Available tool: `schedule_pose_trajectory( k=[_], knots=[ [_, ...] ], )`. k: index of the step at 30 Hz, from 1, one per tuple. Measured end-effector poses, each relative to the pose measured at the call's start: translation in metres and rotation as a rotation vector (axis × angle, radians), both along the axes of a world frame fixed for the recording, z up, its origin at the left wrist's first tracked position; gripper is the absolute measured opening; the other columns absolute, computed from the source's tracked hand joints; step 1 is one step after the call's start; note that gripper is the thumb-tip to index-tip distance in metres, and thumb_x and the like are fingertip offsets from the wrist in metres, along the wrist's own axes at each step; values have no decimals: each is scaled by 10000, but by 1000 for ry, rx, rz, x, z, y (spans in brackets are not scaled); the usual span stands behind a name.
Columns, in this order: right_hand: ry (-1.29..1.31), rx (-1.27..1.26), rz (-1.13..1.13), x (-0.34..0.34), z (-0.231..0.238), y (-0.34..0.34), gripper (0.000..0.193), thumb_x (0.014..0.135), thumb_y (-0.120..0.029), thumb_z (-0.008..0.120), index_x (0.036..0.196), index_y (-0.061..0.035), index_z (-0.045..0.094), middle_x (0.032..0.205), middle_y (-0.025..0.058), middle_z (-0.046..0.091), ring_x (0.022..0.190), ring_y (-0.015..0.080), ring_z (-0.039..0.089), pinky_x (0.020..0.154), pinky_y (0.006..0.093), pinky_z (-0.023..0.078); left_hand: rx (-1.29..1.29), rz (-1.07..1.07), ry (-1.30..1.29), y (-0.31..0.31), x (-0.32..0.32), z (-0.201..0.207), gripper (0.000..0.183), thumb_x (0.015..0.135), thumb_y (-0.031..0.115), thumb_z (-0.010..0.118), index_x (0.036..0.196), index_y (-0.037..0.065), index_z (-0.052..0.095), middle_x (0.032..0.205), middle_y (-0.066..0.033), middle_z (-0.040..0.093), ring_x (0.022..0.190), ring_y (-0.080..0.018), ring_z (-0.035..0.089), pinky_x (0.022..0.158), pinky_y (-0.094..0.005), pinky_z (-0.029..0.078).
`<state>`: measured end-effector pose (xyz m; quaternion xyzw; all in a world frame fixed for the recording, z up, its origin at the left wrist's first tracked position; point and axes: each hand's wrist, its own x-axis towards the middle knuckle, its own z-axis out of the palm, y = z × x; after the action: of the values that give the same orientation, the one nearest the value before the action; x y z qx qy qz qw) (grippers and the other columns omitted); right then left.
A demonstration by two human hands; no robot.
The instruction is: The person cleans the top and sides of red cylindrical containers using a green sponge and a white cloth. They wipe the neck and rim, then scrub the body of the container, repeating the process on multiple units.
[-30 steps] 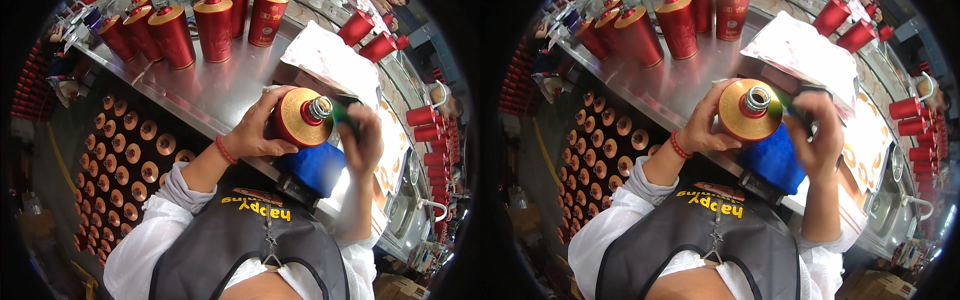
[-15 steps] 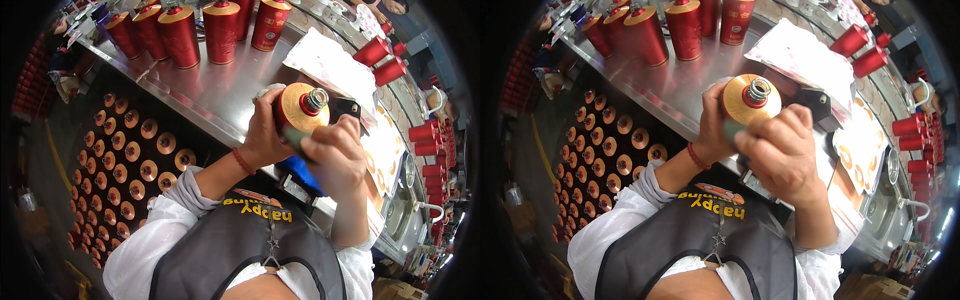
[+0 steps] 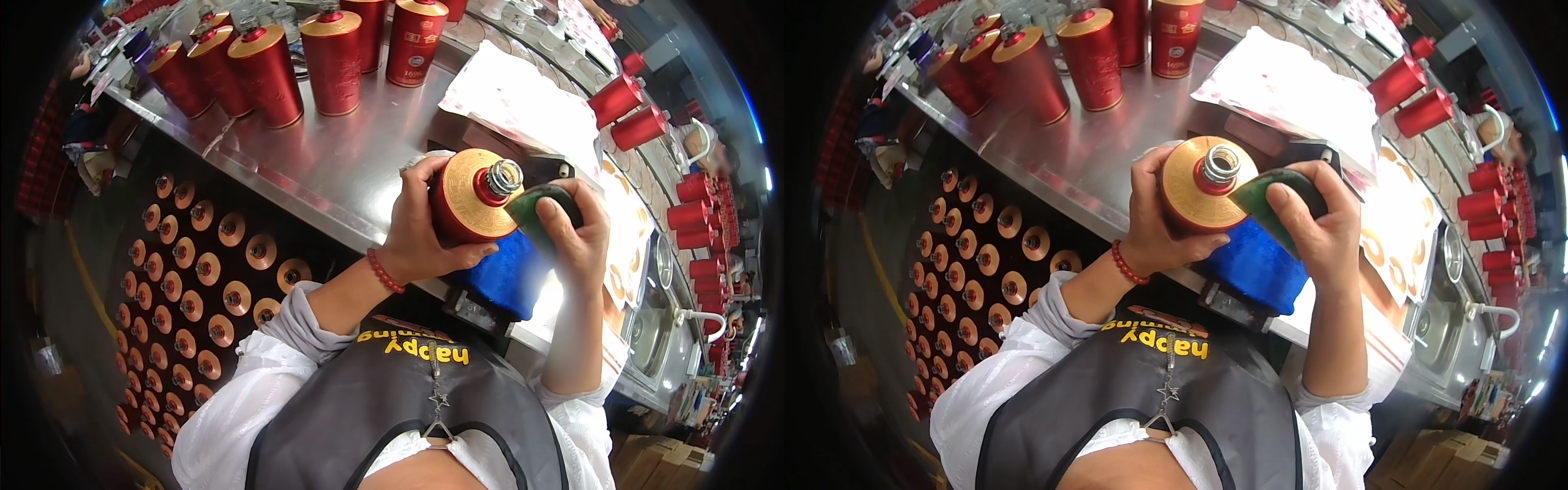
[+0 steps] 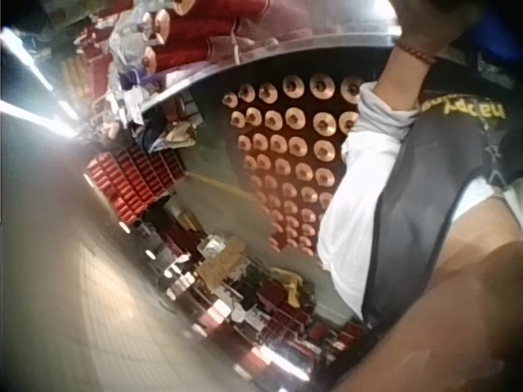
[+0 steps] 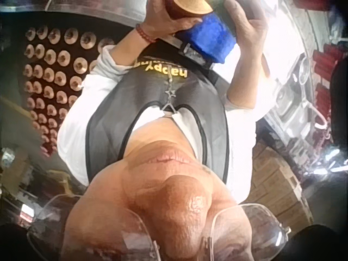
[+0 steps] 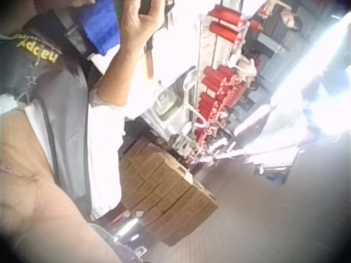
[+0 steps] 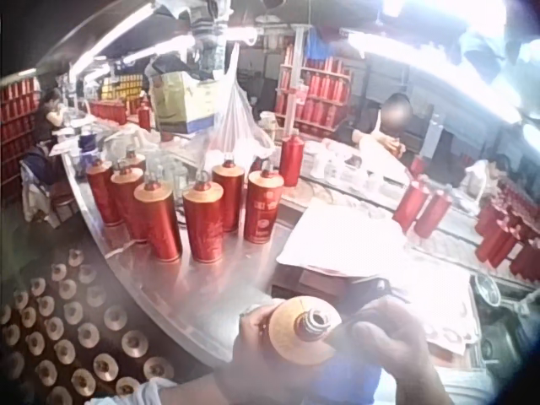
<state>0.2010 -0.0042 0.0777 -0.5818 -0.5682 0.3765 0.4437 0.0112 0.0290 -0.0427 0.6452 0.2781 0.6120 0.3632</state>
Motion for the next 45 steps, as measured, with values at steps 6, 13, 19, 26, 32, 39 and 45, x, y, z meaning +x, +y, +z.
schedule_pose_trajectory(
  k=[6, 13, 19, 26, 32, 39, 45],
  knots=[
    [-106, -2, 165, 18, 2, 40, 249, 882, -234, 764, 985, -24, 676, 856, 12, 663, 801, 99, 610, 730, 263, 501, 109, 35, 115, 1, -5, -1, 1071, 611, 382, 945, 1370, -21, 305, 1305, -230, 485, 1181, -350, 557, 1006, -438, 460],
    [-272, 50, 530, 4, 13, 111, 270, 888, -237, 751, 988, 0, 669, 852, 24, 652, 805, 91, 598, 726, 253, 496, 63, -11, 67, -3, -1, -6, 1101, 585, 390, 955, 1383, -35, 326, 1279, -216, 538, 1148, -344, 590, 993, -434, 479],
    [-330, 135, 734, -38, 15, 136, 307, 895, -251, 749, 1037, 9, 670, 876, 31, 674, 808, 103, 620, 740, 256, 508, 30, -65, 50, -1, 3, -13, 1127, 625, 449, 934, 1414, -49, 302, 1318, -228, 511, 1177, -363, 575, 1006, -448, 471],
    [-261, 242, 98, 6, -13, 106, 241, 881, -206, 757, 996, -5, 692, 866, 38, 688, 785, 92, 633, 713, 245, 518, 3, -100, 165, 5, -7, -4, 1131, 714, 375, 883, 1514, -57, 210, 1416, -267, 437, 1307, -413, 477, 1111, -468, 372],
    [83, 79, -103, 33, -56, 31, 256, 968, -100, 636, 1214, -34, 632, 1044, 86, 702, 950, 130, 645, 840, 264, 509, -116, -404, 199, 57, -18, -8, 1114, 667, 319, 919, 1521, 52, 255, 1411, -192, 503, 1291, -327, 533, 1095, -411, 418],
    [-323, 170, -42, 20, -45, -10, 507, 867, 109, 497, 1364, 15, 533, 1345, 225, 592, 1229, 354, 595, 1017, 365, 465, -630, -790, 36, 84, 25, 81, 660, 859, 425, 771, 1282, -17, 523, 1111, -97, 660, 978, -131, 649, 855, -289, 543],
    [-150, -188, -127, 42, -73, -27, 571, 876, 32, 454, 1447, 12, 456, 1199, 271, 649, 1054, 347, 669, 935, 364, 501, -973, -838, 47, 69, 70, 26, 660, 925, 477, 685, 1295, -33, 490, 1102, -125, 655, 927, -148, 671, 828, -288, 569]
  ],
)
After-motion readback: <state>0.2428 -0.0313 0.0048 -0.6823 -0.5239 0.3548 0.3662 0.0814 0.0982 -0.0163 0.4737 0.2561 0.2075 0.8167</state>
